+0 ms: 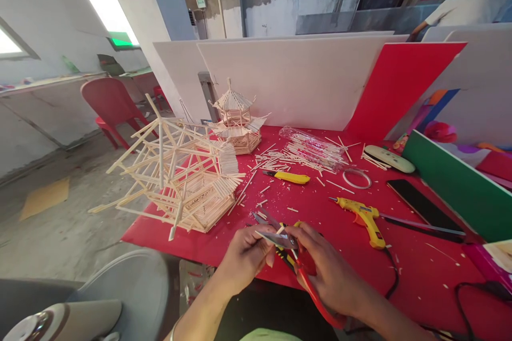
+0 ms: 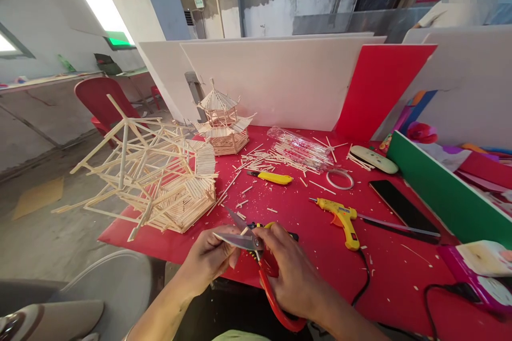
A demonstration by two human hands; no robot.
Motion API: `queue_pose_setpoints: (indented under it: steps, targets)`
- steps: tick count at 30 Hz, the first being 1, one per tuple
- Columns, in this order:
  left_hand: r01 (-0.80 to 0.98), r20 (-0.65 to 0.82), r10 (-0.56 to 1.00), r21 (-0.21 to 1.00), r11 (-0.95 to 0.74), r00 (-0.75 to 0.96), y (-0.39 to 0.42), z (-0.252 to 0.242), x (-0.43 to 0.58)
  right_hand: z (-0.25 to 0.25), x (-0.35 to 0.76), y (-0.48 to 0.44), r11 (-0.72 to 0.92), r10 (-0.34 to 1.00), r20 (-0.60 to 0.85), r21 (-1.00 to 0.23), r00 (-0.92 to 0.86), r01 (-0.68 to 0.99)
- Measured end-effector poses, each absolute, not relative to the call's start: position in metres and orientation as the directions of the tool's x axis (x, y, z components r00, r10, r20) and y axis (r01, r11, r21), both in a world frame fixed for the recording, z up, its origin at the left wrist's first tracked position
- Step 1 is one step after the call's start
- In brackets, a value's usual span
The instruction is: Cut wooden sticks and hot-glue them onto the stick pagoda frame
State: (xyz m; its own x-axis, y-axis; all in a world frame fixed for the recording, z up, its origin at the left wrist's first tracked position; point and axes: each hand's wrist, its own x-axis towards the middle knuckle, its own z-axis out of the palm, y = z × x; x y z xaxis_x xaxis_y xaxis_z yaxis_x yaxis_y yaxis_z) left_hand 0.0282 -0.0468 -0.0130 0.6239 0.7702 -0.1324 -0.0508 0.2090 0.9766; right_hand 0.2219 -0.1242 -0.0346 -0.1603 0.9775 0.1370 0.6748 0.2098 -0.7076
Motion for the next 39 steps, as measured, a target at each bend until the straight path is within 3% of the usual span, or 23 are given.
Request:
queue_pose_setpoints:
  steps: [5,12,18,22,25,28,31,34,36,39]
  targets:
    - [-0.073,-0.177,0.736,0.953,0.293,0.654,-0.049,-0.012,0.030,-0.031,0.223,-0.123,0.239,0.970,0.147,-0.706,-0.192,0.666]
    - [-0.017,-0.103,0.806,0.990,0.139,0.583,-0.052,-0.018,0.032,-0.030,0.224,-0.119,0.156,0.986,0.090,-0.775,-0.138,0.612]
    - [0.040,-0.106,0.929,0.994,0.099,0.354,-0.053,-0.024,0.040,-0.017,0.231,-0.101,0.143,0.980,0.016,-0.746,-0.197,0.651]
    - [-0.075,-0.153,0.935,0.980,0.186,0.319,-0.053,-0.030,0.039,-0.012,0.234,-0.098,0.114,0.965,-0.078,-0.731,-0.249,0.672]
    - [-0.280,-0.227,0.929,0.908,0.311,0.293,-0.048,-0.031,0.028,-0.011,0.239,-0.101,0.119,0.952,-0.112,-0.718,-0.283,0.686]
    - [-0.367,-0.263,0.937,0.868,0.335,0.231,-0.042,-0.030,0.017,-0.016,0.250,-0.095,0.060,0.967,-0.139,-0.691,-0.214,0.720]
    - [-0.236,-0.280,0.906,0.902,0.361,0.318,-0.043,-0.033,0.015,-0.026,0.260,-0.077,-0.087,0.984,-0.174,-0.608,-0.026,0.789]
    - [-0.198,-0.276,0.913,0.918,0.343,0.301,-0.047,-0.041,0.018,-0.040,0.263,-0.055,-0.159,0.984,-0.134,-0.389,0.115,0.907]
    - [-0.194,-0.274,0.922,0.923,0.332,0.274,-0.049,-0.044,0.018,-0.047,0.262,-0.043,-0.140,0.989,-0.083,-0.262,0.122,0.955]
    - [-0.191,-0.282,0.921,0.921,0.338,0.270,-0.047,-0.044,0.012,-0.055,0.260,-0.035,-0.109,0.994,-0.046,-0.207,0.101,0.972]
